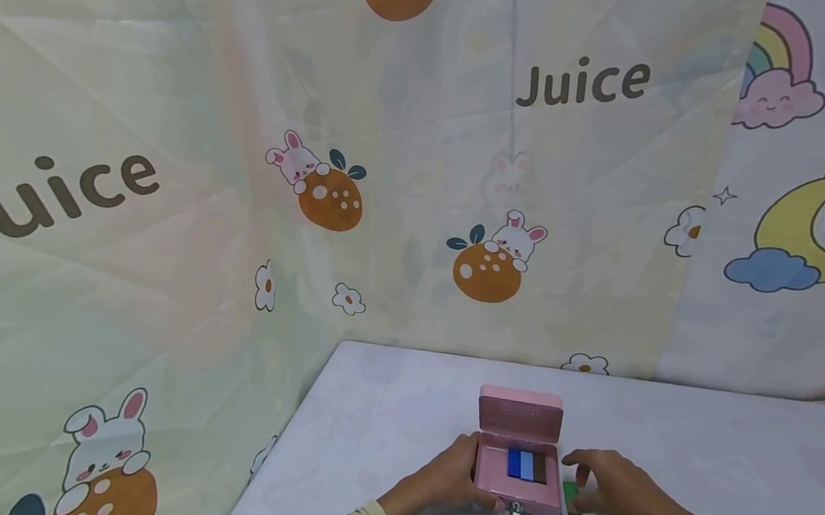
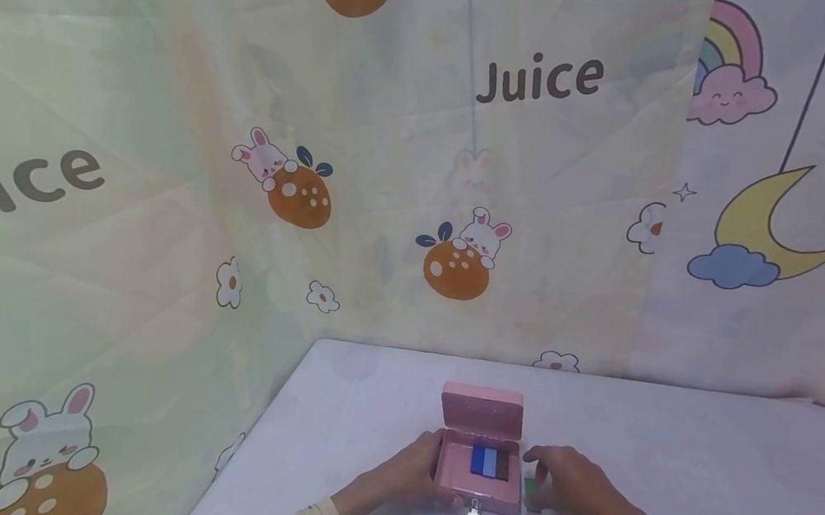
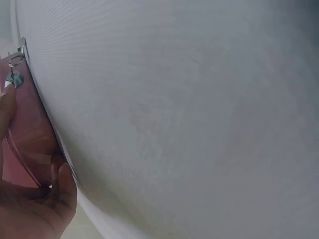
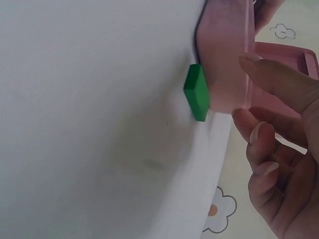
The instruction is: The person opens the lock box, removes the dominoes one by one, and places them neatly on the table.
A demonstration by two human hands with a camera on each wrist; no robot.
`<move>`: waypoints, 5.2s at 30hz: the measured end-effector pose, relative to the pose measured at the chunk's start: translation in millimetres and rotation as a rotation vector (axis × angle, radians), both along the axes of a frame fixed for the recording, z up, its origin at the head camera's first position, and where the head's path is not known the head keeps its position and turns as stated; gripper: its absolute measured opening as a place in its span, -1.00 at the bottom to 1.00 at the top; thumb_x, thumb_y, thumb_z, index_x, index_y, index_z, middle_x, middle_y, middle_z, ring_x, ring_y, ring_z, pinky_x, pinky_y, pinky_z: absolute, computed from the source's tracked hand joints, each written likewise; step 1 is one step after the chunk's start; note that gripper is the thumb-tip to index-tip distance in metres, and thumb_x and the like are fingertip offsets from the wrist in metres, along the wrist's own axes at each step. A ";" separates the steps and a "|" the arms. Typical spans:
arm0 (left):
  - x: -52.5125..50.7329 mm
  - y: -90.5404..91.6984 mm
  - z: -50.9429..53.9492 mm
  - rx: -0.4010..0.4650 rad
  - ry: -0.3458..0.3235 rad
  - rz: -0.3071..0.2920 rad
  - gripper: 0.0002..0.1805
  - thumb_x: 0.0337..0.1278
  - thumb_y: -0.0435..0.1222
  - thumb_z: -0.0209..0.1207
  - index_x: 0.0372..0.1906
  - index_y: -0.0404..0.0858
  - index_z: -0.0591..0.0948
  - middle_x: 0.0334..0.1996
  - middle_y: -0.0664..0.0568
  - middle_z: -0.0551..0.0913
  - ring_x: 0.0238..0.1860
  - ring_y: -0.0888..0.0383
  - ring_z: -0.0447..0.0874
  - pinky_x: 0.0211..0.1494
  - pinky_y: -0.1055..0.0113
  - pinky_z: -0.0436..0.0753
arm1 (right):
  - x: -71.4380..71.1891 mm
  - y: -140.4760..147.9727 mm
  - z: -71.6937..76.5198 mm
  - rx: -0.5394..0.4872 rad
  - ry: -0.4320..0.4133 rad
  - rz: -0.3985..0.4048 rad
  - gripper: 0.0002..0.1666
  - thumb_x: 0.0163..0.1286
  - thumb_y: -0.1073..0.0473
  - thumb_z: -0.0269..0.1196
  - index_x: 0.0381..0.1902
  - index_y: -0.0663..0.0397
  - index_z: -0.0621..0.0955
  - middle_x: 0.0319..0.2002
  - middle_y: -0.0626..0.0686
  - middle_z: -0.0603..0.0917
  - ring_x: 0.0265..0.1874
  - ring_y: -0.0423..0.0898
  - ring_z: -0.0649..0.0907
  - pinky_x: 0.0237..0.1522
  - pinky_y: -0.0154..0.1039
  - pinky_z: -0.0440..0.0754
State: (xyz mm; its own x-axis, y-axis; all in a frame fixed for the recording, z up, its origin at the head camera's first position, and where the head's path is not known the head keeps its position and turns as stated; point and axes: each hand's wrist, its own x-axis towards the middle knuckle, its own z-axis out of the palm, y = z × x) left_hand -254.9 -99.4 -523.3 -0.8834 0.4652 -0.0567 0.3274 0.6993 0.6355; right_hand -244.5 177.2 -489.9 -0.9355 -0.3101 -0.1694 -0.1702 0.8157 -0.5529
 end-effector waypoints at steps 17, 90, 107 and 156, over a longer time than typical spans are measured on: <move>-1.2 -0.1 -0.8 0.008 -0.002 -0.002 0.05 -0.20 0.07 0.56 0.45 0.10 0.25 0.19 0.24 0.49 0.15 0.35 0.43 0.35 0.20 0.50 | 0.9 -19.3 14.4 -0.035 0.066 0.048 -0.42 -0.02 0.11 0.60 0.02 0.04 0.71 -0.45 -0.16 0.59 -0.38 -0.15 0.53 -0.31 -0.25 0.57; -0.6 3.1 2.3 -0.011 -0.035 0.024 0.01 -0.26 0.02 0.60 0.38 0.01 0.32 0.05 0.22 0.49 -0.05 0.39 0.46 0.22 0.31 0.56 | -21.6 -88.0 -9.2 0.098 0.188 0.062 -0.53 -0.11 0.17 0.64 -0.22 0.22 0.73 -0.38 0.06 0.75 -0.45 -0.11 0.63 -0.15 0.07 0.72; 3.3 2.5 5.5 -0.032 -0.037 0.037 0.04 -0.24 0.04 0.59 0.41 -0.04 0.30 0.05 0.18 0.49 -0.02 0.38 0.47 0.24 0.28 0.55 | -15.6 -102.9 -18.9 -0.001 0.241 0.096 -0.56 -0.06 0.23 0.61 -0.18 0.13 0.71 -0.45 -0.07 0.68 -0.49 -0.16 0.50 -0.33 -0.17 0.60; 2.7 1.4 5.2 -0.063 -0.016 0.037 0.03 -0.23 0.10 0.57 0.37 -0.12 0.30 -0.06 0.15 0.45 -0.13 0.38 0.44 0.02 0.42 0.55 | -20.9 -110.5 -25.8 -0.107 0.126 0.160 -0.63 0.05 0.29 0.54 -0.16 0.08 0.67 -0.48 -0.11 0.54 -0.41 -0.13 0.52 -0.30 -0.17 0.49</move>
State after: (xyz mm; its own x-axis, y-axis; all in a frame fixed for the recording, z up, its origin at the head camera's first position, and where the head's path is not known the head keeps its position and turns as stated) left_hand -252.2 -98.0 -518.0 -0.8988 0.4271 -0.0988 0.2908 0.7496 0.5946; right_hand -265.3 66.7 -515.7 -0.8848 -0.4658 -0.0125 -0.3656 0.7105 -0.6012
